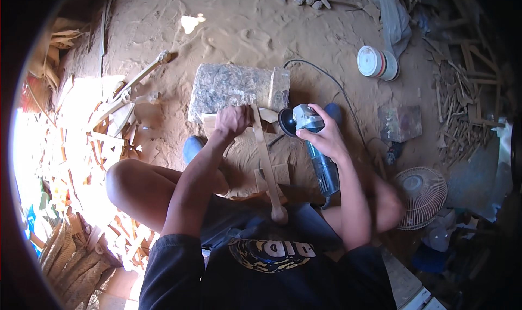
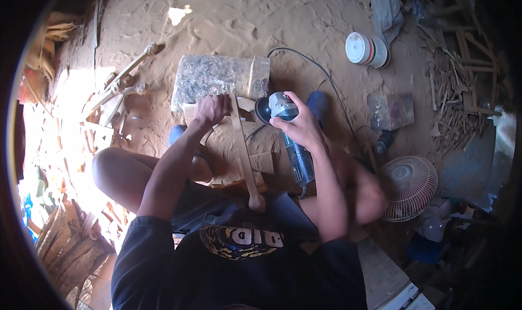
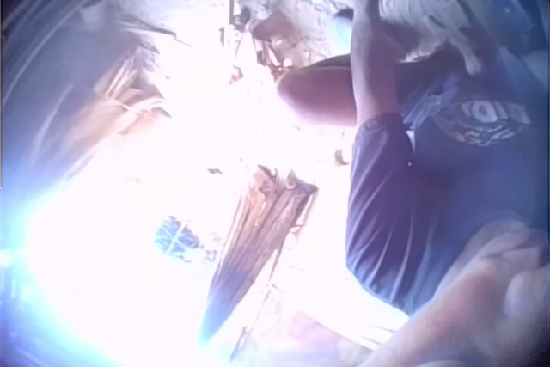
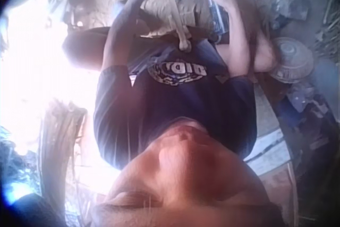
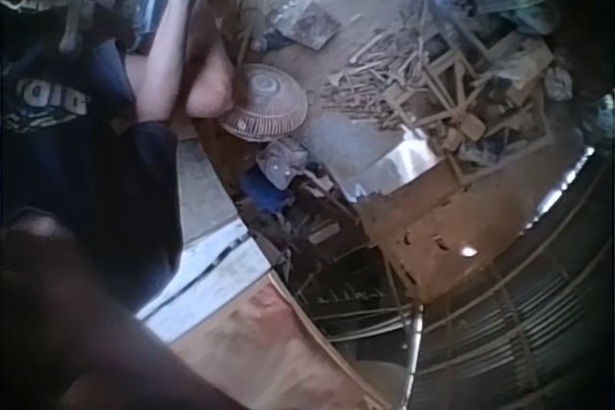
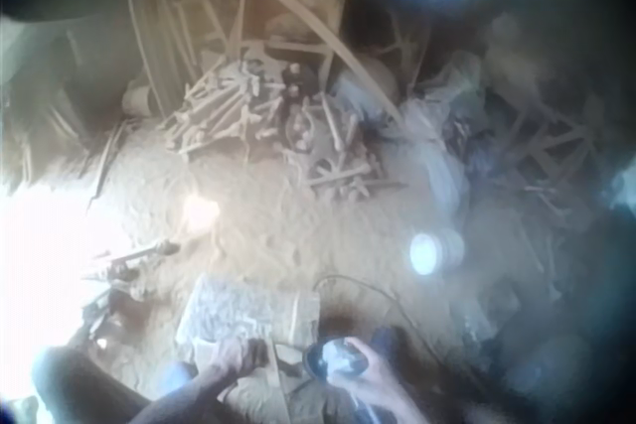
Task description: The person sands the surface of a wooden axe prop using a power sander and applies glue from a small bottle to a joint.
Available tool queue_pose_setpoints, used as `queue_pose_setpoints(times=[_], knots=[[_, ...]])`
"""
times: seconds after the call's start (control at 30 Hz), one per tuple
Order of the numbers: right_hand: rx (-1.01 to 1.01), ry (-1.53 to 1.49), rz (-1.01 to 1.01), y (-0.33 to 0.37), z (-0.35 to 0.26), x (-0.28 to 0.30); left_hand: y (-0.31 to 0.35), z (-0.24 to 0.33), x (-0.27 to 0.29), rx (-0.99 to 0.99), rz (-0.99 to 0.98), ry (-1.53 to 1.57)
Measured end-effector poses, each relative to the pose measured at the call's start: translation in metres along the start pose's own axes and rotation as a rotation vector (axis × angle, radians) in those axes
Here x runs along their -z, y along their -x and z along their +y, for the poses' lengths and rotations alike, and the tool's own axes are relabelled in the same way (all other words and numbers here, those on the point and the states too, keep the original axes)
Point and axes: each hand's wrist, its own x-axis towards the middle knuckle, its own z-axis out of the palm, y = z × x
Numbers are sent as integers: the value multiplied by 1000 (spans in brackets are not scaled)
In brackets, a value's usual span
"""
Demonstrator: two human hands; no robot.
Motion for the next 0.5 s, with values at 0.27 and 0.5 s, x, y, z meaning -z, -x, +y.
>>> queue_pose_setpoints(times=[0.27,0.5], knots=[[-115,14,-60,13,18,-2,-3,-1,-10,16,-31,37],[-39,-122,103,38,-25,13,3,-14,-19,-21,37,-15]])
